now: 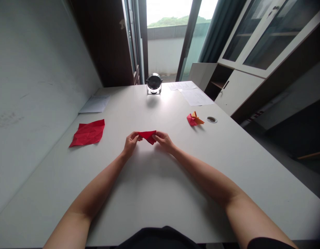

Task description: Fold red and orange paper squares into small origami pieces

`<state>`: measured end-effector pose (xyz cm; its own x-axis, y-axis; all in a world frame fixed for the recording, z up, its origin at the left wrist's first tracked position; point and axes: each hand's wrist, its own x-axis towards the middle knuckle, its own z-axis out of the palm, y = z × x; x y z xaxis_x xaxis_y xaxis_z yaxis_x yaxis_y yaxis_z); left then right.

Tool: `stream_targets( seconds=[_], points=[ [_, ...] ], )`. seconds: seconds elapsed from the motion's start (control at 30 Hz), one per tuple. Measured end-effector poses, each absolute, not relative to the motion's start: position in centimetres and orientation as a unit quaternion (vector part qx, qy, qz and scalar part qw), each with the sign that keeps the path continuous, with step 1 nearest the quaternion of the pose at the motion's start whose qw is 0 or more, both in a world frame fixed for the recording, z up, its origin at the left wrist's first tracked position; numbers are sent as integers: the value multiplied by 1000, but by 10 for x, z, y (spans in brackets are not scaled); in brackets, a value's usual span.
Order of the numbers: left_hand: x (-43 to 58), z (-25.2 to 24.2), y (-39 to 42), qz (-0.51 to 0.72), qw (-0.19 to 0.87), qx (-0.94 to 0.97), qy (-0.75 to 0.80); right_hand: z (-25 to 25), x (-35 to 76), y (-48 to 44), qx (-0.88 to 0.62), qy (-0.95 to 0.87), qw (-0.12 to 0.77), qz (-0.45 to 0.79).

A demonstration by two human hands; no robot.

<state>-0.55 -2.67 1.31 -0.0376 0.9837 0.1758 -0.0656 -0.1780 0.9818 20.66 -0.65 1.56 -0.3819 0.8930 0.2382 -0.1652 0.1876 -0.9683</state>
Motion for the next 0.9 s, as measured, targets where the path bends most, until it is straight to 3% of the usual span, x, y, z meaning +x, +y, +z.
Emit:
stream_targets(
  seconds=[0.27, 0.57, 0.9],
  points=[
    [-4, 20, -33, 521, 479, 561, 429, 5, 206, -2, -362, -636, 453, 509],
    [-5, 20, -37, 470, 581, 532, 399, 7, 210, 2, -379, -705, 481, 359],
    [0, 15, -37, 488, 535, 571, 386, 1, 207, -1, -424, -720, 408, 368]
  ],
)
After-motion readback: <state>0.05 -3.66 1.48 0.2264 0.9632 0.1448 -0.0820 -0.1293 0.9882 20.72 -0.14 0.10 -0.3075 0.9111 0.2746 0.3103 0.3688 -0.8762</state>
